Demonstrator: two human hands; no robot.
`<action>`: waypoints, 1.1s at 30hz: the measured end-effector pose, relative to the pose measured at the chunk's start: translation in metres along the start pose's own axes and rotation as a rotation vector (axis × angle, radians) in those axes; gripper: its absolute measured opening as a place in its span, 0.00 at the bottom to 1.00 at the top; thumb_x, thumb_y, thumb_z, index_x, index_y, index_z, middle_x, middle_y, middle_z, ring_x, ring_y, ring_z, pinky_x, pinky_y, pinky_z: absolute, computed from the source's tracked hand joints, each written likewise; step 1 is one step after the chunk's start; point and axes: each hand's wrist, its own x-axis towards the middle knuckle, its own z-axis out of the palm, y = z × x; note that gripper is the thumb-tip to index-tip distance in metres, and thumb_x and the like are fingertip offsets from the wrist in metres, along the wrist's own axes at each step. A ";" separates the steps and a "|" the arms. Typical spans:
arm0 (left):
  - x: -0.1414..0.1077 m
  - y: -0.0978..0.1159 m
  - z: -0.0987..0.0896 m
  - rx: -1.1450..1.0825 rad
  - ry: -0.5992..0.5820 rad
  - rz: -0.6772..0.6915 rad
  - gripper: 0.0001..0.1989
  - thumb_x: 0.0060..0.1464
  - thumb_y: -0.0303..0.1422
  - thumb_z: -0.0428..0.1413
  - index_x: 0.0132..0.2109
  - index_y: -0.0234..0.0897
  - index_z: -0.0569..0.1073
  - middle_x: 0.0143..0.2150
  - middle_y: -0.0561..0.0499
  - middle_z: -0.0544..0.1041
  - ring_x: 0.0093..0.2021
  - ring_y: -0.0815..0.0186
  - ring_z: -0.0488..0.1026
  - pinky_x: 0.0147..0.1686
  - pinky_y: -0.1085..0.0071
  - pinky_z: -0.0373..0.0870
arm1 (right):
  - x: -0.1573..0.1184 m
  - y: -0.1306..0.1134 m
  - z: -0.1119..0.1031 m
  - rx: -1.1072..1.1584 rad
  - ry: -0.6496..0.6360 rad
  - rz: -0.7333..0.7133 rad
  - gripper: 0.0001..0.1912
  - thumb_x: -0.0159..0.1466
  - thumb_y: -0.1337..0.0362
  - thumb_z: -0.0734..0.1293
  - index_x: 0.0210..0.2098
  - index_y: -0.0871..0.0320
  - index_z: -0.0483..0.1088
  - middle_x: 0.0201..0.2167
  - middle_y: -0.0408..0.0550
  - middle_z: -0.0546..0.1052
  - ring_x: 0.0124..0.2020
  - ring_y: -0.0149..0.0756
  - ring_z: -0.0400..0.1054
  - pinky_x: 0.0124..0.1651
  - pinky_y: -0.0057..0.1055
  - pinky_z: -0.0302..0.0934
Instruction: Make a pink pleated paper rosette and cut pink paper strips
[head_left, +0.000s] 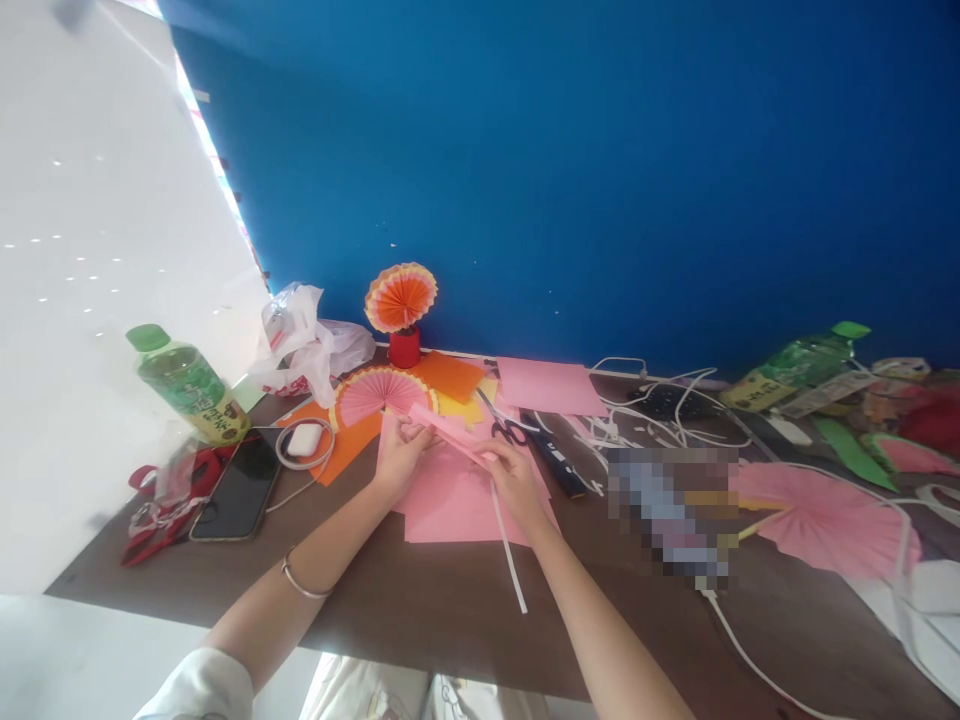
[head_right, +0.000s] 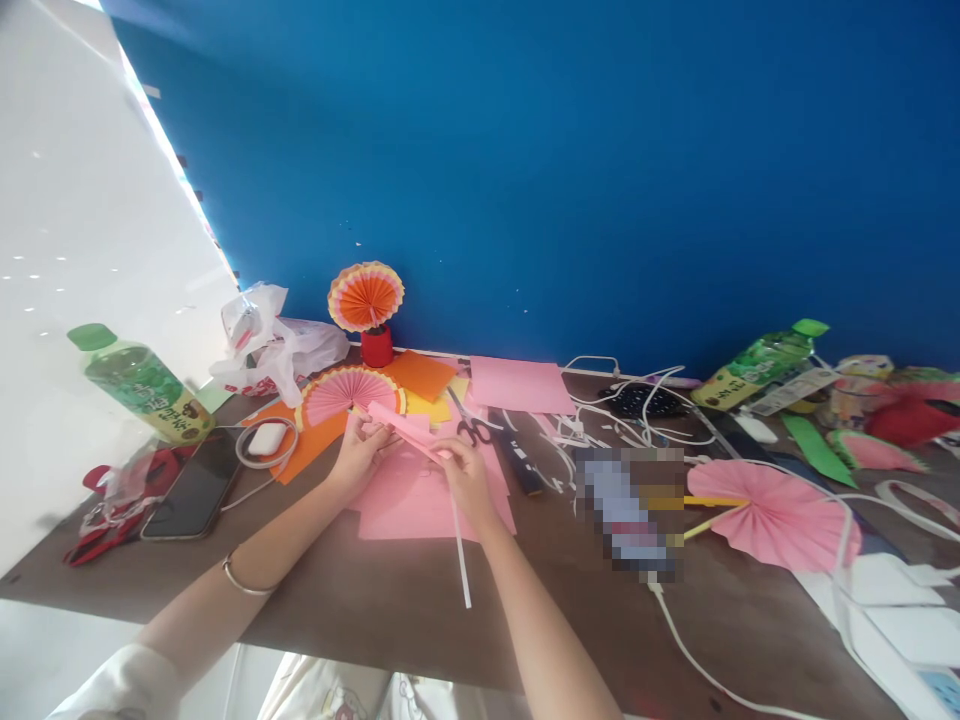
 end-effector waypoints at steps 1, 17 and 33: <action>-0.001 0.000 0.001 0.023 -0.002 0.037 0.18 0.39 0.31 0.63 0.32 0.40 0.60 0.28 0.58 0.73 0.34 0.69 0.75 0.44 0.65 0.70 | 0.000 0.001 0.001 0.003 0.000 -0.011 0.08 0.51 0.66 0.60 0.23 0.55 0.71 0.29 0.45 0.72 0.34 0.37 0.67 0.45 0.37 0.61; 0.003 -0.001 -0.009 0.305 0.044 0.066 0.13 0.44 0.40 0.60 0.27 0.31 0.74 0.26 0.50 0.74 0.33 0.64 0.73 0.38 0.70 0.70 | -0.008 0.009 0.000 -0.268 -0.178 -0.376 0.16 0.57 0.73 0.57 0.33 0.53 0.73 0.30 0.47 0.69 0.31 0.34 0.65 0.36 0.32 0.62; 0.007 -0.002 -0.009 0.140 0.065 0.018 0.12 0.42 0.39 0.61 0.27 0.33 0.73 0.27 0.51 0.75 0.35 0.65 0.74 0.42 0.68 0.70 | -0.008 0.003 0.007 -0.022 -0.099 -0.213 0.10 0.56 0.69 0.61 0.29 0.53 0.74 0.30 0.45 0.69 0.24 0.29 0.65 0.26 0.29 0.65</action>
